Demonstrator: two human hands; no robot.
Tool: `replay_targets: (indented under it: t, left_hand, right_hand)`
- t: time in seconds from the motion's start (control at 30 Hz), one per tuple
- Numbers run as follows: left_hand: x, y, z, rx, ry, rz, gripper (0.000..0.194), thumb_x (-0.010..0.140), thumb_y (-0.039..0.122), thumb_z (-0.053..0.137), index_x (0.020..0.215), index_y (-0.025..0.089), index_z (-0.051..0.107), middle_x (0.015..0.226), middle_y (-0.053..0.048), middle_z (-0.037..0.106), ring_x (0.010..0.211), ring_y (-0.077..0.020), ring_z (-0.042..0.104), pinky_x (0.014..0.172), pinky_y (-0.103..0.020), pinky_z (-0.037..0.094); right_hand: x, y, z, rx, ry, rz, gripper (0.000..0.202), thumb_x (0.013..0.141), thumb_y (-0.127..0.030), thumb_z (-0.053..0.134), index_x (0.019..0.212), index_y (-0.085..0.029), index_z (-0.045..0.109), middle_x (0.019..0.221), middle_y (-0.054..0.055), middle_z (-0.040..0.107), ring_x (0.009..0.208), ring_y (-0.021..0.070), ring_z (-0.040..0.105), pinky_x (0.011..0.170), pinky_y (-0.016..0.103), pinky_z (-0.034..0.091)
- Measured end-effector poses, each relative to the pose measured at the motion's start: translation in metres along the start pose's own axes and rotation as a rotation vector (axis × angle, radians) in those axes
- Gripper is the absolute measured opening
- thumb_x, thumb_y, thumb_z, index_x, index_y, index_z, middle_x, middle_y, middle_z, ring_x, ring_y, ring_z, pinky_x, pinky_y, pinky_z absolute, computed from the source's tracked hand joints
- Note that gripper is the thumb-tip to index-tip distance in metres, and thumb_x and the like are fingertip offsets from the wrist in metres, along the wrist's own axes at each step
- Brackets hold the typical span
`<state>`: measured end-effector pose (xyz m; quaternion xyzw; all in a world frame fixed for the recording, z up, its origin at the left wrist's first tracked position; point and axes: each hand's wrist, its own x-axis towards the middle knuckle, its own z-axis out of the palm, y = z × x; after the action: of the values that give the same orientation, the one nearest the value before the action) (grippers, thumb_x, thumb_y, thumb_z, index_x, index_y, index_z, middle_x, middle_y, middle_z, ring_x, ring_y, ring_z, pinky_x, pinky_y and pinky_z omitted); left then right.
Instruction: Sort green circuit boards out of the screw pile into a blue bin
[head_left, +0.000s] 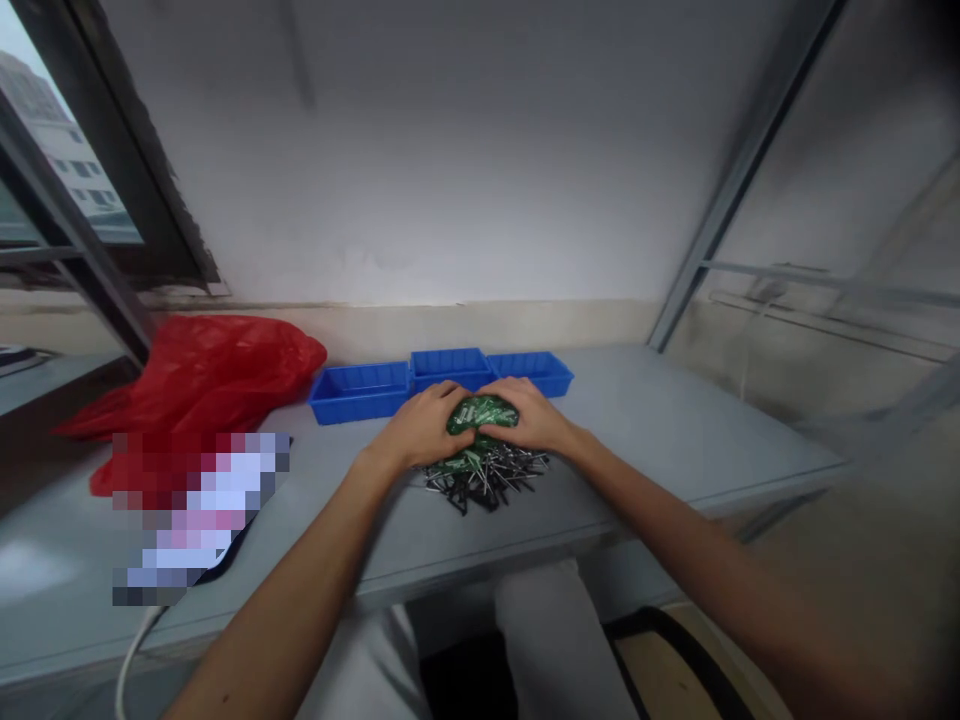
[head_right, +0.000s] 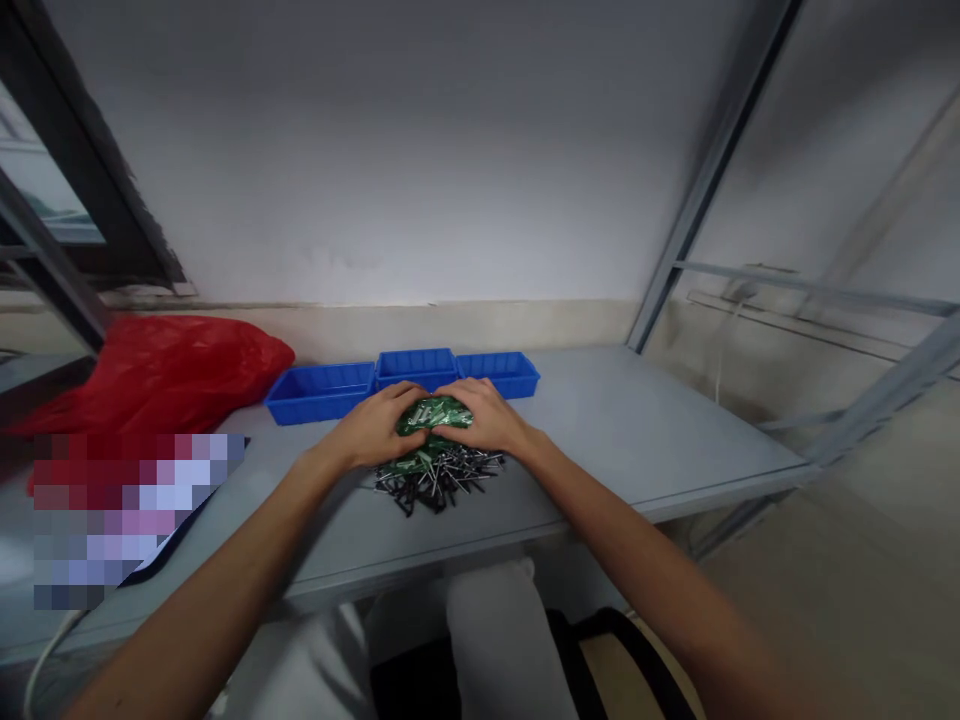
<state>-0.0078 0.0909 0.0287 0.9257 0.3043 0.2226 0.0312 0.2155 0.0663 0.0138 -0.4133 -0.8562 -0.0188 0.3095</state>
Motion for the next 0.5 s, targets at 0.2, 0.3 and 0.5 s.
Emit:
replay_targets:
  t: [0.2,0.3,0.5]
  left_hand:
    - [-0.001,-0.001,-0.005,-0.035,0.034,-0.024,0.038,0.085,0.043,0.059,0.116,0.022,0.057,0.117,-0.008,0.063,0.105,-0.0259,0.061,0.091,-0.043,0.050]
    - [-0.008,-0.002,-0.005,-0.025,0.074,-0.036,0.041,0.085,0.044,0.060,0.119,0.022,0.056,0.119,-0.008,0.063,0.108,-0.0259,0.060,0.094,-0.043,0.048]
    - [-0.032,0.004,-0.003,0.032,0.109,-0.143,0.048,0.086,0.040,0.056,0.130,0.022,0.051,0.134,-0.011,0.056,0.124,-0.0280,0.052,0.106,-0.048,0.042]
  right_hand:
    - [0.000,0.004,-0.007,0.062,0.036,-0.002,0.044,0.081,-0.043,0.069,0.121,-0.026,0.059,0.116,0.006,0.065,0.109,0.0264,0.057,0.098,0.043,0.043]
    - [0.000,0.010,-0.010,0.119,0.029,-0.010,0.052,0.079,-0.047,0.071,0.125,-0.027,0.056,0.120,0.007,0.063,0.112,0.0269,0.056,0.098,0.043,0.044]
    - [-0.009,0.011,-0.015,0.049,-0.048,0.013,0.041,0.083,-0.045,0.067,0.118,-0.026,0.061,0.116,0.008,0.064,0.112,0.0276,0.055,0.096,0.044,0.044]
